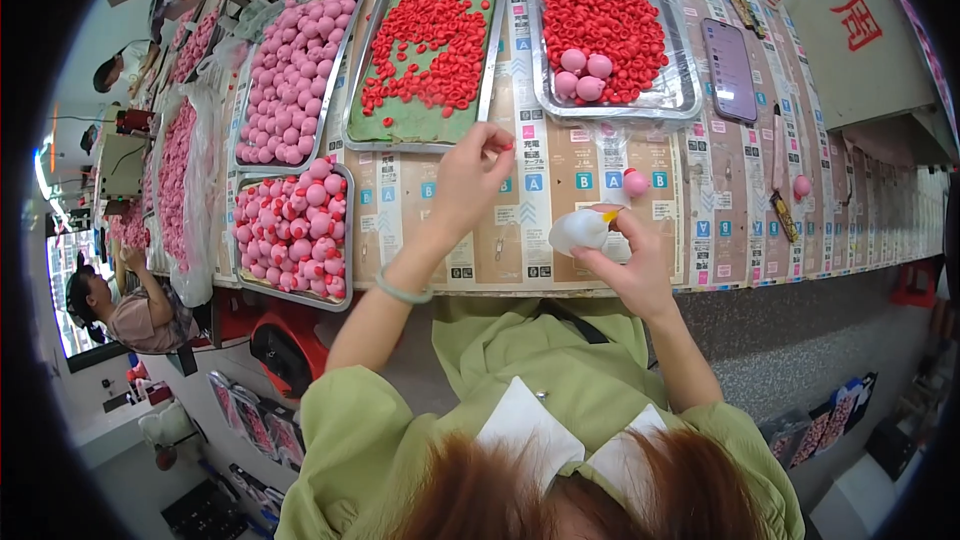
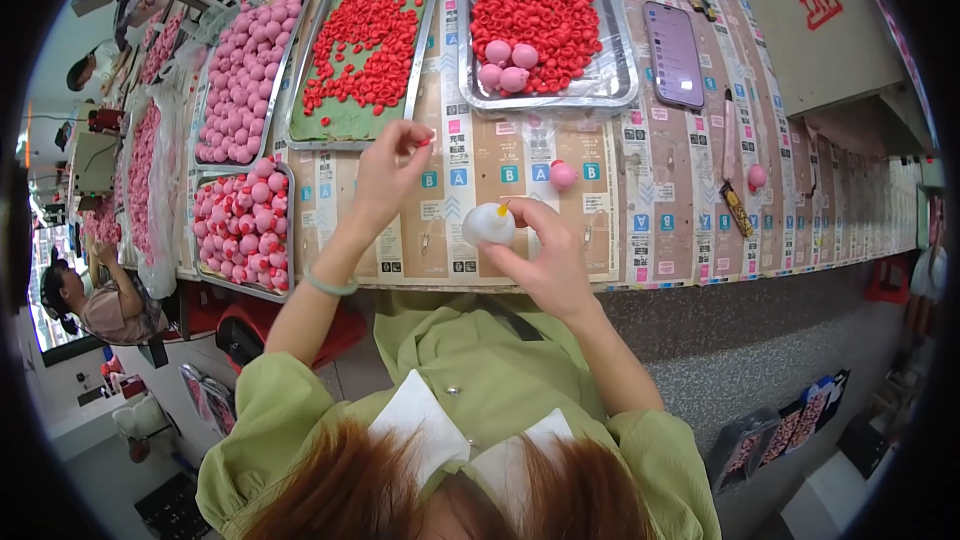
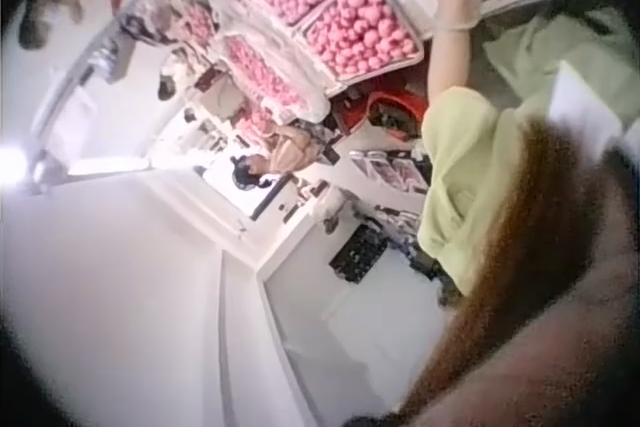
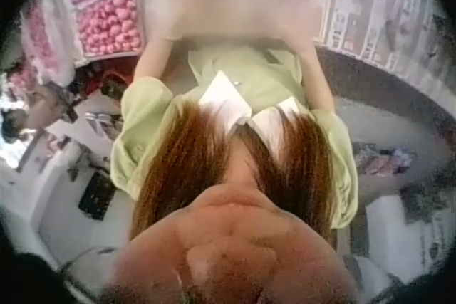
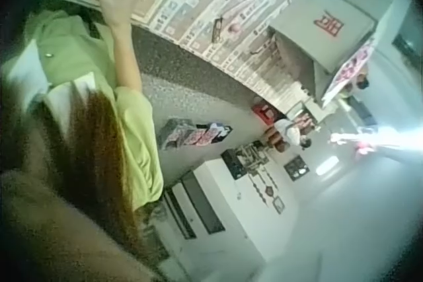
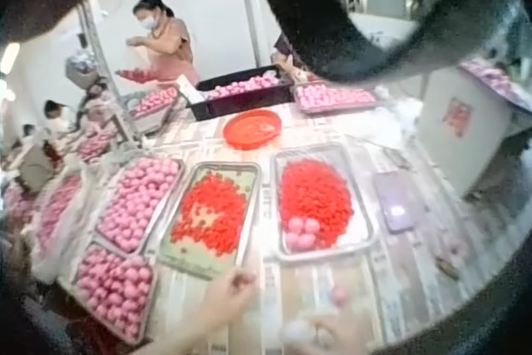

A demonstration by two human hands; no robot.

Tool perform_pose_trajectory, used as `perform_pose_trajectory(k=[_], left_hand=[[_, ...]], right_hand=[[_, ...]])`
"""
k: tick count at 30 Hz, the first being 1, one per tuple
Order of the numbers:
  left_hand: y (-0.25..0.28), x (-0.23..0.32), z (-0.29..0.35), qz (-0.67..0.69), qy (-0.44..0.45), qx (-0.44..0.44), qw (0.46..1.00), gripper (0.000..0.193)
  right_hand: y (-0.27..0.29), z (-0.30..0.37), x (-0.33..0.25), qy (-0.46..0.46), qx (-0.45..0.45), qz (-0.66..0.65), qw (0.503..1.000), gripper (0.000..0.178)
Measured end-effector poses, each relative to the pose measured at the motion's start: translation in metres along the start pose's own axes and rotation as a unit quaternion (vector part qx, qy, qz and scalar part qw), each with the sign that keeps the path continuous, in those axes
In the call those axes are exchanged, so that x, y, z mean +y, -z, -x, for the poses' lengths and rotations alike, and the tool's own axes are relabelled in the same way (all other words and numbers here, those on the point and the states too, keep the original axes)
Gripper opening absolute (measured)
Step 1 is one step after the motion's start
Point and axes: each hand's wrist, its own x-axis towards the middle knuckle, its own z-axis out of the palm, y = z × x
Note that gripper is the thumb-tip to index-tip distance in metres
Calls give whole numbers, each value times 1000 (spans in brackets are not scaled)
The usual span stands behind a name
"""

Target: Assembling small red components onto pink spheres using a glue bottle.

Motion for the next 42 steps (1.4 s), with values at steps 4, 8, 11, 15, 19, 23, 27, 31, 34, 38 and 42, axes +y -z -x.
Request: perform_pose_trajectory(k=[4, 8, 11, 15, 19, 23, 27, 31, 34, 38, 42], left_hand=[[11, 10, 34, 465, 184, -30, 866, 8], [7, 8, 64, 613, 312, -9, 726, 20], [8, 12, 78, 678, 368, -6, 636, 24], [2, 15, 84, 602, 299, 38, 739, 24], [7, 21, 86, 483, 242, 67, 839, 22], [7, 18, 89, 424, 196, 19, 884, 21], [2, 21, 83, 559, 252, 32, 790, 19], [9, 10, 85, 634, 313, 41, 706, 18], [11, 2, 87, 625, 313, 49, 713, 19], [18, 17, 79, 667, 331, 64, 664, 16], [27, 16, 84, 696, 370, 79, 611, 17]], right_hand=[[-9, -2, 2, -23, -22, -27, 999, 30], [-16, -6, 0, -75, -83, -42, 993, 32], [-26, -9, -4, -121, -96, -80, 985, 32], [-32, -8, -2, -98, -117, -74, 986, 32], [-38, -7, -7, -97, -109, -205, 968, 31], [-37, -6, -9, -92, -147, -275, 946, 32], [-36, -6, -8, -91, -129, -259, 953, 33], [-37, -5, -2, -104, -103, -274, 950, 35], [-34, -5, -3, -113, -92, -273, 951, 37], [-29, -11, -14, -134, -84, -235, 959, 38], [-29, -10, -15, -181, -19, -281, 942, 33]])
